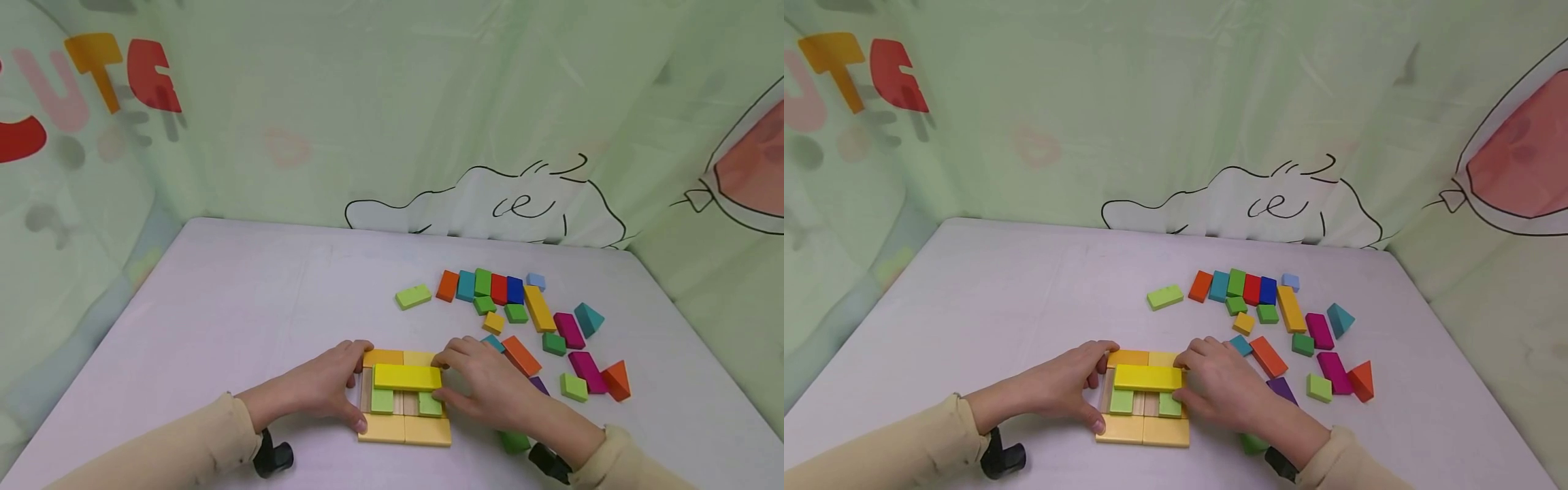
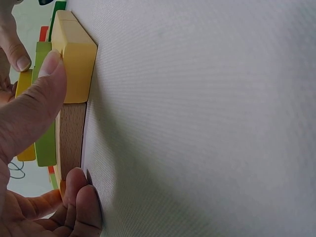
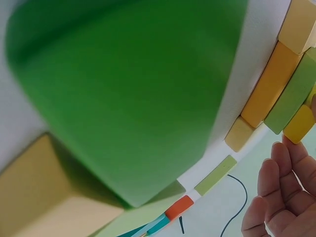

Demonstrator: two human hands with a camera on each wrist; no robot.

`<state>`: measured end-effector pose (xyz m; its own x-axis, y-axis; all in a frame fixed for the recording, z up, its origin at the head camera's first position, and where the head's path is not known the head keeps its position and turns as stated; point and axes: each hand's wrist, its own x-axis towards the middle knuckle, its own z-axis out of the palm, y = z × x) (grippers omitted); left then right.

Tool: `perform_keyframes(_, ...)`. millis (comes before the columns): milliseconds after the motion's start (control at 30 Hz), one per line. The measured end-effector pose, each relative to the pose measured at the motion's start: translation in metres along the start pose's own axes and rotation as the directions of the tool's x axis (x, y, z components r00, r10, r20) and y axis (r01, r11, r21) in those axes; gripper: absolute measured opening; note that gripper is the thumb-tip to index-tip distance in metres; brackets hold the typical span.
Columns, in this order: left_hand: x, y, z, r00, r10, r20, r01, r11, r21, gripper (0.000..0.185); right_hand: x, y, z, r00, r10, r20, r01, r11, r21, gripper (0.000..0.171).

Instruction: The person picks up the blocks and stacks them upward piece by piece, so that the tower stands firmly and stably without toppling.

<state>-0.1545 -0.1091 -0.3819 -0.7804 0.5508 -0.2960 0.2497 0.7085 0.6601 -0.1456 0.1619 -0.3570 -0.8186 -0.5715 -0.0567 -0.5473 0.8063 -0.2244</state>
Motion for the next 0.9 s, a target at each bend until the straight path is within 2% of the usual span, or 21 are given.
perform_keyframes(900,-0.0009,0.0012,-0.0005,1.000,-0.007,0.001,0.007,1.000,-0.011,0.107,0.0019,-0.0018,-0.0014,1.000,-0.002,0.014,0.003,1.000,-0.017,0.037)
